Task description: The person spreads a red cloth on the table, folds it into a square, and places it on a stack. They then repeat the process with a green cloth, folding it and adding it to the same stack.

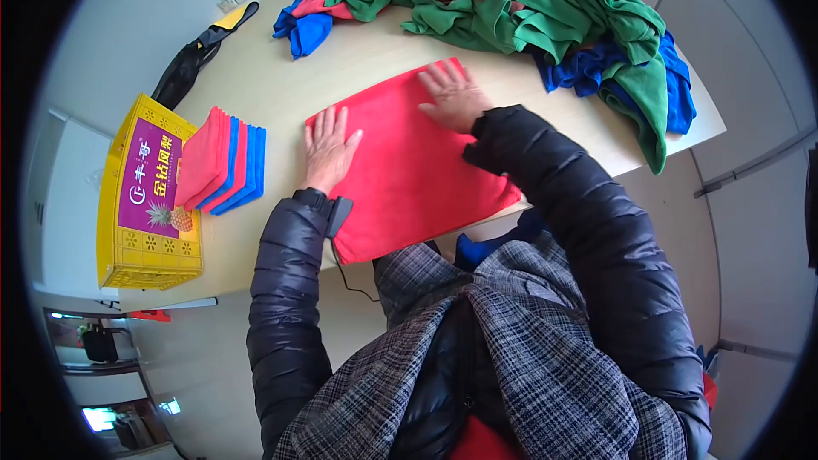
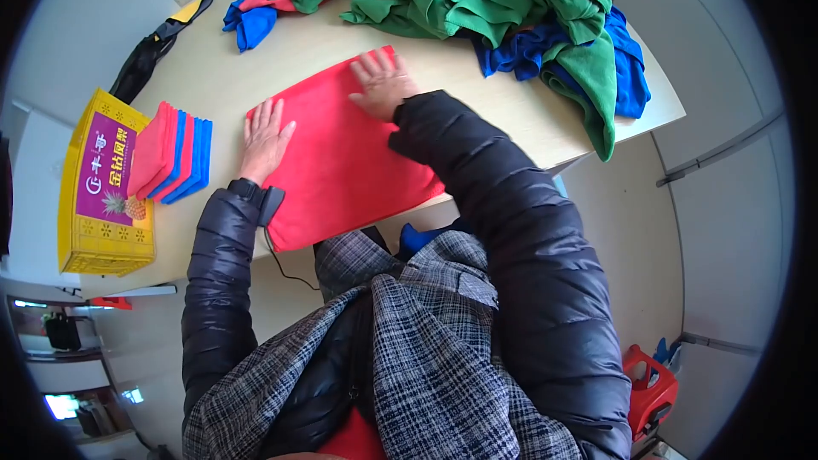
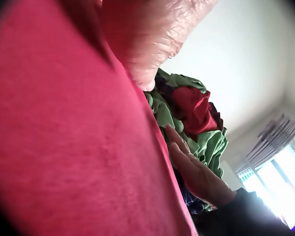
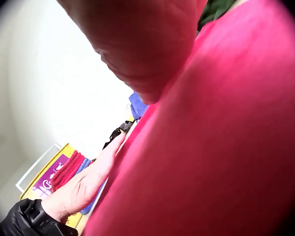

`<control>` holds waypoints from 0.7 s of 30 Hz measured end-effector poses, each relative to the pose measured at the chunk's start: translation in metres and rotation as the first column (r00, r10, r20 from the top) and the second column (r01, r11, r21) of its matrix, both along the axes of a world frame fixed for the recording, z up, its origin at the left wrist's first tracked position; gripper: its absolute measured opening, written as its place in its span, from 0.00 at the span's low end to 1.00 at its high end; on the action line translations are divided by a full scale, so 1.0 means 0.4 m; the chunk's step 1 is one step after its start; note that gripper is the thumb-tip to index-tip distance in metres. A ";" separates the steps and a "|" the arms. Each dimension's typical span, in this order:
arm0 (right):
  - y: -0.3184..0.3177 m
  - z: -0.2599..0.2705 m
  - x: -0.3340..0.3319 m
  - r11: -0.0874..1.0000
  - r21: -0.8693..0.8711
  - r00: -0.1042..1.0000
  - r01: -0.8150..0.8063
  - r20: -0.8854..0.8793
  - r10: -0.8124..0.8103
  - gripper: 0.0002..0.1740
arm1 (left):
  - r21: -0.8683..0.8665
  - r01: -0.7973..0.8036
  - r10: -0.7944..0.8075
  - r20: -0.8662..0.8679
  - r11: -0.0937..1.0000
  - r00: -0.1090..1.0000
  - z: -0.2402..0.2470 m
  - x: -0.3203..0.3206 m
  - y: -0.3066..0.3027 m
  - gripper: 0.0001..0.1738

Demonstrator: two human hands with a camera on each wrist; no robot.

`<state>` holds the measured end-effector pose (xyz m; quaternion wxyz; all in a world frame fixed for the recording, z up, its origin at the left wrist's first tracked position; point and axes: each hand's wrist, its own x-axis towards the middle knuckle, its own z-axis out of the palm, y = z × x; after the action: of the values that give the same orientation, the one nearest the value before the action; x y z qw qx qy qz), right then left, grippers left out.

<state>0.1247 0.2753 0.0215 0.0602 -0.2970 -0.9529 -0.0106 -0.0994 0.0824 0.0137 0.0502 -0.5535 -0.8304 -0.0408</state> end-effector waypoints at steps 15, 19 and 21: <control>0.084 -0.066 -0.079 0.993 -0.087 0.986 0.074 -0.145 -0.086 0.38 | 0.068 -0.036 0.035 0.017 0.997 0.999 -0.061 -0.084 0.083 0.36; 0.101 -0.061 -0.040 0.985 -0.107 0.984 0.134 -0.108 -0.145 0.38 | 0.084 -0.146 0.142 0.061 0.986 0.988 -0.054 -0.108 0.055 0.37; 0.109 -0.063 -0.013 0.985 -0.097 0.982 0.146 -0.108 -0.156 0.38 | 0.083 -0.202 0.196 0.072 0.976 0.978 -0.058 -0.123 0.036 0.37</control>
<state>0.1195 0.3188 -0.0036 0.1011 -0.3711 -0.9220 0.0442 -0.1484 0.0967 -0.0093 0.0523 -0.4632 -0.8801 -0.0904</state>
